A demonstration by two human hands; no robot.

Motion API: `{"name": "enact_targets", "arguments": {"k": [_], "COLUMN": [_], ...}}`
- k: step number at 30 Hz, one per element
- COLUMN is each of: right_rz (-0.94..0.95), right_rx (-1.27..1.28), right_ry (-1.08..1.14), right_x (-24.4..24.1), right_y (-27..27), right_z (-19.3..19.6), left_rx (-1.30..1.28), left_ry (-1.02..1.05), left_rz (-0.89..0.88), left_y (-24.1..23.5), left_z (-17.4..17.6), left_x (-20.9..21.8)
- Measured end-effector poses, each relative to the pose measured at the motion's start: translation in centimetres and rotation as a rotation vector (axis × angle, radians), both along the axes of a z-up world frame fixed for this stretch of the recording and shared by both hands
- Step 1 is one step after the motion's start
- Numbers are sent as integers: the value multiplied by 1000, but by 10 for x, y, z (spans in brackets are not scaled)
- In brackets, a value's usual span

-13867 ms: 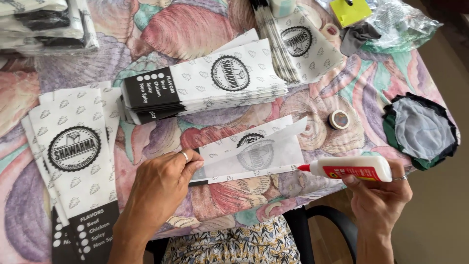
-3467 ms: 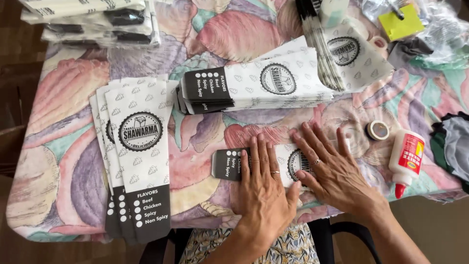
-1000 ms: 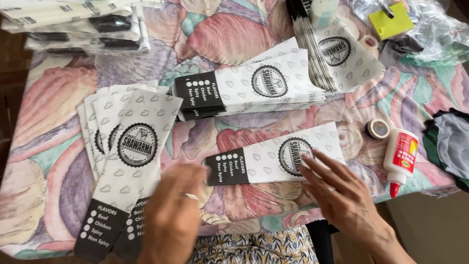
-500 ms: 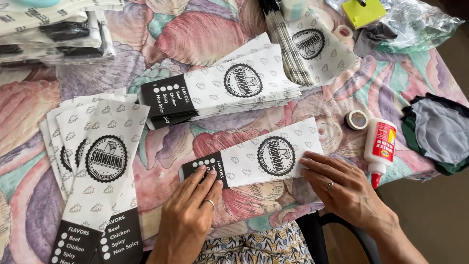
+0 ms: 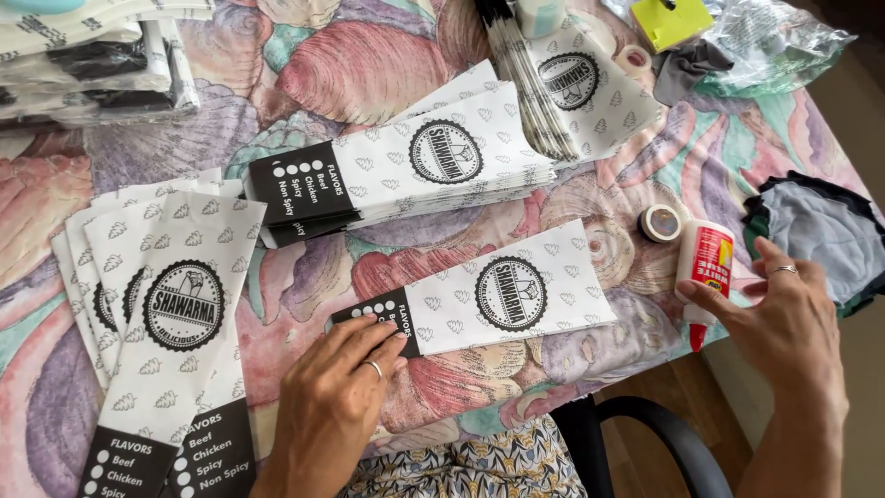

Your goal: The person applies glue from a bottle to the edges of paper shawarma wraps by hand and then presses them together to form a pouch.

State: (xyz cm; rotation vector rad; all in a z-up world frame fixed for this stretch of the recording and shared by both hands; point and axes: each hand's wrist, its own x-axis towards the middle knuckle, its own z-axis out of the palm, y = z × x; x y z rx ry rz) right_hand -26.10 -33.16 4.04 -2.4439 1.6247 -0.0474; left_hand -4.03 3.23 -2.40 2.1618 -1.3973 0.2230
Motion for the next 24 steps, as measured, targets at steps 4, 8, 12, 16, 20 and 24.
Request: {"name": "enact_targets", "arguments": {"k": [4,8,12,16,20,24], "right_rz": [-177,-186,48,207,499,350], "right_rx": [340,470,526,570,380,284], "right_ry": [-286,-832,-1390,-1599,-1499,-1472], "right_x": [-11,-39,-66,-53,-37,-34], "right_y": [-19,-27,-17,20,42,46], "right_z": [-12,-40,-59,-40,-54,-97], "left_rx": [20,-1,20,6,102,86], "left_ry": [-26,-50,-94,-140,-97,-79], "left_rz": [-20,-25,2,-16,37,40], "left_y": [-3,-8,-8,-12,-10,-13], "left_z": [5,15,8,8,-1,15], "left_x": [11,14,17,18,23,24]}}
